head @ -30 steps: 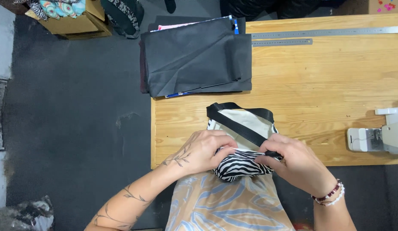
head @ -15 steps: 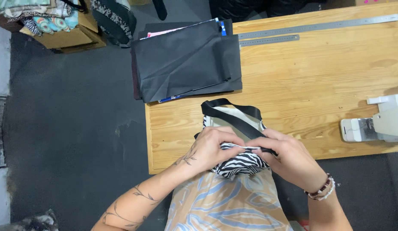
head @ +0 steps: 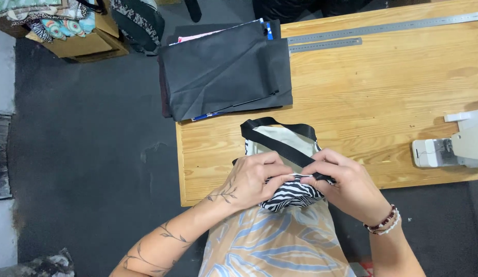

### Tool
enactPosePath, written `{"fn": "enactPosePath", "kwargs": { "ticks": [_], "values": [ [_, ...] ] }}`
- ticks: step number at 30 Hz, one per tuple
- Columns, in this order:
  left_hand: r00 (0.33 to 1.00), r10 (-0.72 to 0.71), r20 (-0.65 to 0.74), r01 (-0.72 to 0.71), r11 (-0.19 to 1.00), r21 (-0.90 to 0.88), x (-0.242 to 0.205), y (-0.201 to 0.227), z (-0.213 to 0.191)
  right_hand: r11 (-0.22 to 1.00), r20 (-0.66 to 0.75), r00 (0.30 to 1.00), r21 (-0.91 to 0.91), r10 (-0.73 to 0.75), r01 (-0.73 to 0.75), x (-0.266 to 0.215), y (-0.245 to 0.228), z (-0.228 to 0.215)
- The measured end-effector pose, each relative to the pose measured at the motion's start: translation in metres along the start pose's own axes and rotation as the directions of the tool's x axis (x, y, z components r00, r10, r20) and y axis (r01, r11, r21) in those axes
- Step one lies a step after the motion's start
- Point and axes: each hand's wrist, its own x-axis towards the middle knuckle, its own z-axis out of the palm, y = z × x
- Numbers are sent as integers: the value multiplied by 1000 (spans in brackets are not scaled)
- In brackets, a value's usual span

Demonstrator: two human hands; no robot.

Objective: The person is sewing a zebra-print bag with black handles. They align the handles to the bag's opening, pin them in place, and use a sewing machine to stitch the fabric. The person also uses scissors to trim excess threads from the handles.

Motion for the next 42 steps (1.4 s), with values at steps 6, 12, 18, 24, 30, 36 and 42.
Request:
{"fn": "enactPosePath", "kwargs": {
  "ticks": [6,12,18,24,30,36,42],
  "values": [
    [993,-59,100,58,998,6,6,4,-13,997,70,994,-14,82,-81,2,-6,-3],
    [953,-158,258,203,966,-158,15,-7,-40,984,125,977,-48,175,-170,1,2,-7],
    [945,-229,234,265,955,-134,14,-18,-36,978,111,974,-87,200,-191,3,-2,-5],
    [996,-79,49,81,996,-41,6,-24,-19,995,34,996,-62,-81,83,-3,23,5],
    [995,82,51,-82,997,-3,1,-17,-23,986,12,987,-51,-157,158,-4,20,4],
    [990,48,130,-43,998,-44,1,-12,-24,994,113,988,16,-108,107,0,7,0],
    [1000,-3,27,7,992,-129,1,-15,-17,992,143,984,80,-107,97,4,8,2]
  ]
}}
